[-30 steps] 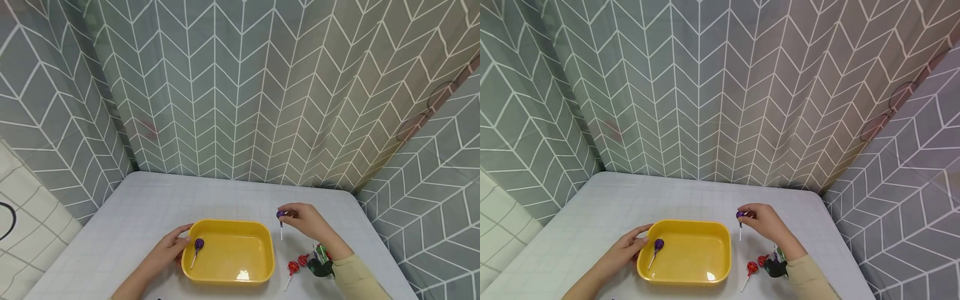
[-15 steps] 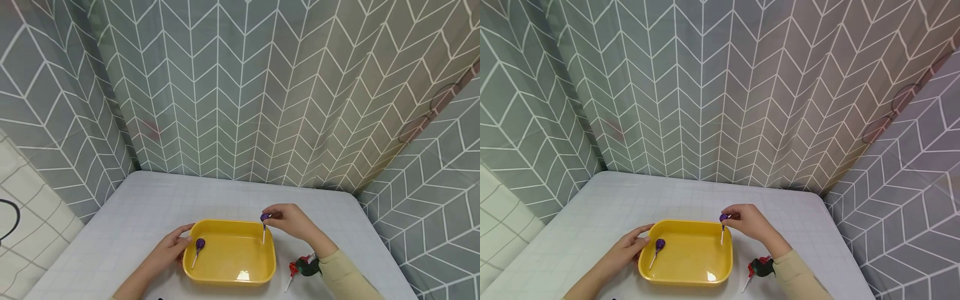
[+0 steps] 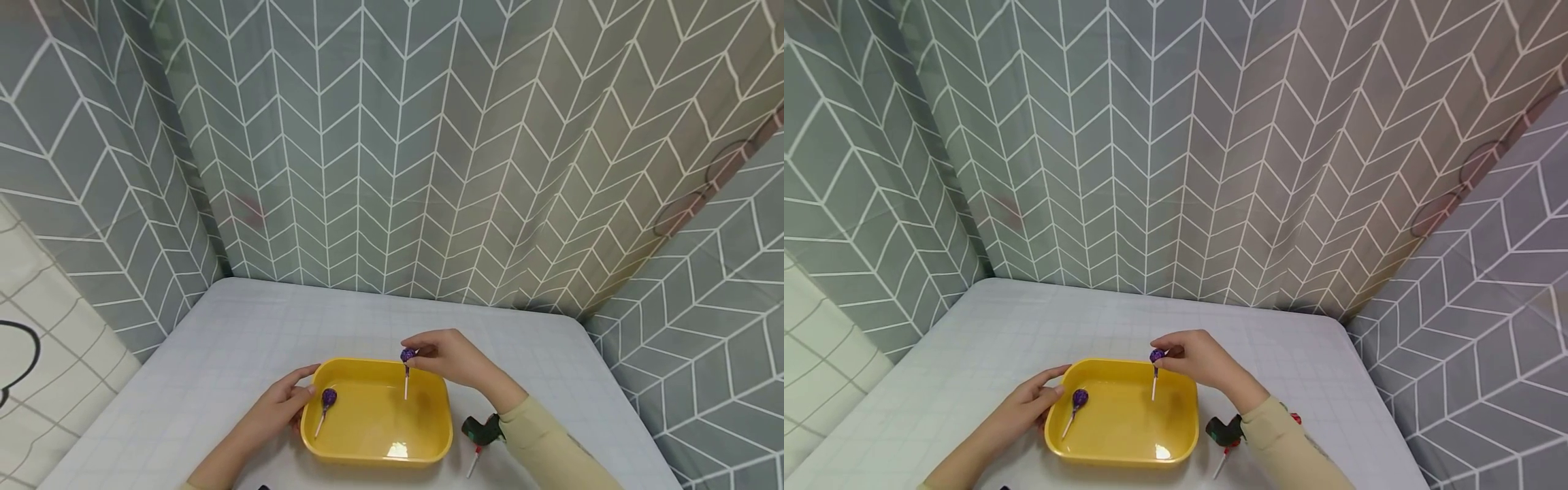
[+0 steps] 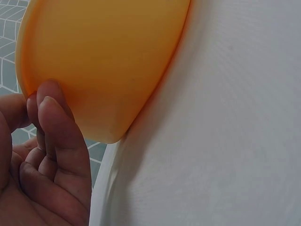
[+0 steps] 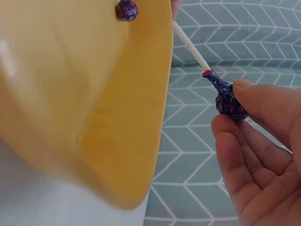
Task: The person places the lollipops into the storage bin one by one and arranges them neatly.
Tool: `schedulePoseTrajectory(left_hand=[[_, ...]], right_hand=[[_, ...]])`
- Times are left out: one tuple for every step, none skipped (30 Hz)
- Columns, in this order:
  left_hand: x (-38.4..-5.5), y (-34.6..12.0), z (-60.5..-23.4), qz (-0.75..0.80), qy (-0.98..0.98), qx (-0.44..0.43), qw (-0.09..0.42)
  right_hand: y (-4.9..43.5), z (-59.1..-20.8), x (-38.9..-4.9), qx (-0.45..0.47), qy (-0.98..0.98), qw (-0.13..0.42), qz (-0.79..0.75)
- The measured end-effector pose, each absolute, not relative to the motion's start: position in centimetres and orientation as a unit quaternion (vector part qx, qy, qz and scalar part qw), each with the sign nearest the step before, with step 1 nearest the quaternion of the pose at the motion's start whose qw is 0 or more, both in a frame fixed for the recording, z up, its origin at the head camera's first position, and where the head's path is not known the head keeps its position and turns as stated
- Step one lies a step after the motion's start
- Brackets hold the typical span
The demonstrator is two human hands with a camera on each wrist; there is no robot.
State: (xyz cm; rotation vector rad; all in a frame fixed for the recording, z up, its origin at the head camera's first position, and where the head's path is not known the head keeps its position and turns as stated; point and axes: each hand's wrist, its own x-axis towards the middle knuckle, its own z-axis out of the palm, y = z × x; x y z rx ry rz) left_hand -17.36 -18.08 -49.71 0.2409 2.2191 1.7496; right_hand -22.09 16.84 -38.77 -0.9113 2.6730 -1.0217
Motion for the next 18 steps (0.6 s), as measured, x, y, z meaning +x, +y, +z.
schedulePoseTrajectory(left_hand=[[-17.4, -18.1, -49.7, 0.609, 0.774, 0.084, 0.152], [-17.4, -18.1, -49.7, 0.609, 0.774, 0.084, 0.152], [-17.3, -18.2, -49.7, 0.609, 0.774, 0.083, 0.151], [-17.4, -18.2, -49.7, 0.609, 0.774, 0.084, 0.151], [-17.3, -18.2, -49.7, 0.609, 0.774, 0.084, 0.151], [-17.3, -18.2, -49.7, 0.608, 0.775, 0.085, 0.151], [-17.3, -18.2, -49.8, 0.608, 0.775, 0.086, 0.150], [-17.3, -18.2, -49.8, 0.608, 0.775, 0.086, 0.150], [-17.3, -18.3, -49.8, 0.609, 0.774, 0.087, 0.150], [-17.3, -18.3, -49.8, 0.609, 0.774, 0.088, 0.150], [-17.3, -18.3, -49.8, 0.609, 0.774, 0.088, 0.150], [-17.4, -18.3, -49.9, 0.609, 0.774, 0.088, 0.150], [-17.4, -18.3, -49.9, 0.610, 0.773, 0.089, 0.150], [-17.4, -18.3, -49.9, 0.610, 0.773, 0.089, 0.150], [-17.4, -18.3, -49.9, 0.610, 0.773, 0.088, 0.151], [-17.4, -18.3, -49.9, 0.610, 0.773, 0.089, 0.151], [-17.4, -18.3, -49.8, 0.610, 0.773, 0.088, 0.151], [-17.3, -18.3, -49.8, 0.610, 0.773, 0.088, 0.151]], right_hand=[[16.6, -38.7, -22.1, -0.307, 0.886, 0.070, -0.339], [16.3, -38.7, -22.2, -0.311, 0.886, 0.070, -0.338], [16.1, -38.7, -22.3, -0.314, 0.885, 0.070, -0.337], [15.8, -38.7, -22.3, -0.317, 0.884, 0.070, -0.336], [15.6, -38.7, -22.3, -0.320, 0.883, 0.070, -0.336], [15.4, -38.7, -22.4, -0.323, 0.882, 0.070, -0.336], [15.1, -38.6, -22.4, -0.325, 0.881, 0.072, -0.337], [14.8, -38.6, -22.4, -0.327, 0.880, 0.072, -0.336], [14.6, -38.6, -22.5, -0.329, 0.879, 0.074, -0.337], [14.3, -38.6, -22.5, -0.330, 0.878, 0.075, -0.338], [14.1, -38.6, -22.5, -0.329, 0.878, 0.078, -0.339], [13.9, -38.6, -22.6, -0.329, 0.878, 0.081, -0.338], [13.7, -38.6, -22.6, -0.328, 0.879, 0.083, -0.337], [13.5, -38.6, -22.6, -0.327, 0.880, 0.085, -0.335], [13.3, -38.6, -22.6, -0.325, 0.881, 0.087, -0.334], [13.1, -38.6, -22.6, -0.324, 0.882, 0.089, -0.331], [12.9, -38.7, -22.6, -0.325, 0.882, 0.089, -0.329], [12.8, -38.7, -22.7, -0.326, 0.883, 0.089, -0.327]])
